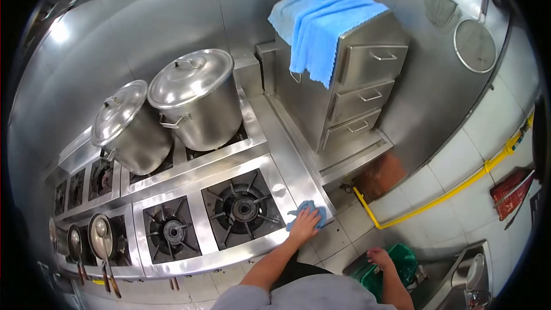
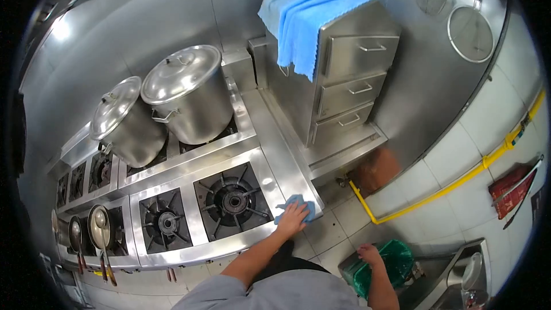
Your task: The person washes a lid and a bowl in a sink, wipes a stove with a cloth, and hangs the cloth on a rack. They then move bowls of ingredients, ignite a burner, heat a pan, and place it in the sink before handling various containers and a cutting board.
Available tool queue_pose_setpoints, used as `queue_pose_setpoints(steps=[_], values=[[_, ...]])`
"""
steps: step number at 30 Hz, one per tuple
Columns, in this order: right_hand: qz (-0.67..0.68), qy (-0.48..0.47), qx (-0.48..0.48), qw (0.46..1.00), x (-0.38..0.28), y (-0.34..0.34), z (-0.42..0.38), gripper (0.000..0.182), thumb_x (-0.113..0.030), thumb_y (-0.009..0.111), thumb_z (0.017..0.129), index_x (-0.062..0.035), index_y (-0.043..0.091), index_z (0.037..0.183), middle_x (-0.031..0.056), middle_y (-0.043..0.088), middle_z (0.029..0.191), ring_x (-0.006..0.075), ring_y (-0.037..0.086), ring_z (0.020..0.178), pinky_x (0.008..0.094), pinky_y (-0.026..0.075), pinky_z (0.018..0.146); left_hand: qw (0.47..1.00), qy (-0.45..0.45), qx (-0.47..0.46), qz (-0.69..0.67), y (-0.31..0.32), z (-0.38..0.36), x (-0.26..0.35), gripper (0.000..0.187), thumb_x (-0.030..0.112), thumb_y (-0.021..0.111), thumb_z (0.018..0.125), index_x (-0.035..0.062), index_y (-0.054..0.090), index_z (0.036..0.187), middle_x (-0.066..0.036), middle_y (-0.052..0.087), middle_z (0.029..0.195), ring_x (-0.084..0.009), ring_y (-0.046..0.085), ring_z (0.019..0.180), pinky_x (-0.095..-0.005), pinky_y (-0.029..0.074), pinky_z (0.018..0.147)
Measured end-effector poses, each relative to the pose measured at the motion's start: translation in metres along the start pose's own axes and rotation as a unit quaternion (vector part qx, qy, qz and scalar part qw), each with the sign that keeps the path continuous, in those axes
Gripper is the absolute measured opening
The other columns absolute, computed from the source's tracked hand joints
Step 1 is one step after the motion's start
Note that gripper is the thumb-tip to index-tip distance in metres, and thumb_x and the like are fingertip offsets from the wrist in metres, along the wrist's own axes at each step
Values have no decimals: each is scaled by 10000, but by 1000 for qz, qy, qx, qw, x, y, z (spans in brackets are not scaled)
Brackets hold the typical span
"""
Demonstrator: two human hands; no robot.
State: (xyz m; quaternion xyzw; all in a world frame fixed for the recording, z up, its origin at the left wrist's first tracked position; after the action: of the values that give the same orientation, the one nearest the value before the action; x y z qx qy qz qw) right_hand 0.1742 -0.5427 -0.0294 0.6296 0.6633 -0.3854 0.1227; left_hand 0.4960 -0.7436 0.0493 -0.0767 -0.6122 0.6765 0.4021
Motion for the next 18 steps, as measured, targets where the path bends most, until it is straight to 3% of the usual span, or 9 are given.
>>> queue_pose_setpoints(steps=[3,7,10,14,16,18], values=[[-59,-23,-60,996,12,18,3,215,-235,641,856,-68,654,990,13,661,832,125,625,674,257,482,563,1000,-4,-18,-8,-8,-51,-2,584,224,720,733,182,511,1277,-56,425,1393,-333,366,1314,-490,289,1092],[-41,-73,-145,986,77,51,-1,207,-242,631,859,-80,659,984,9,663,835,125,632,680,256,482,557,998,-54,0,31,-36,-134,-26,633,167,748,682,168,508,1268,-67,440,1383,-360,403,1269,-490,318,1065],[-61,11,-143,988,145,64,-19,219,-251,639,847,-68,658,966,8,657,815,141,635,661,266,491,543,987,-128,9,94,-58,-214,-56,653,121,753,652,155,508,1256,-83,438,1386,-389,412,1248,-494,321,1061],[-190,75,-251,946,229,75,-42,196,-217,615,855,-68,655,975,42,633,769,160,628,656,340,518,555,944,-305,27,125,-111,-323,-110,629,36,678,650,136,535,1254,-127,466,1364,-396,426,1234,-487,319,1070],[-71,203,-195,957,263,62,-56,195,-224,613,864,-80,645,992,74,639,825,182,628,656,375,514,540,918,-360,71,150,-136,-376,-142,642,32,672,646,109,527,1267,-142,442,1393,-407,430,1227,-495,333,1061],[-53,196,-240,949,274,55,-48,199,-230,622,857,-80,643,987,81,642,850,198,630,664,378,512,541,893,-400,95,186,-155,-425,-173,651,18,658,656,76,509,1288,-160,429,1405,-417,433,1222,-482,344,1059]])
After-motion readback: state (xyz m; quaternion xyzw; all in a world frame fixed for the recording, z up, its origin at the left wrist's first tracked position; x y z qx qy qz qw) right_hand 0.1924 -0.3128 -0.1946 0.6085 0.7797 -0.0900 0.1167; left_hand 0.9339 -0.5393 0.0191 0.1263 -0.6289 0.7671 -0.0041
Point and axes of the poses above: each hand's wrist, its own z-axis towards the middle knuckle, its own y-axis out of the palm, x = y × z, the point moved 9 cm from there along z, towards the middle knuckle
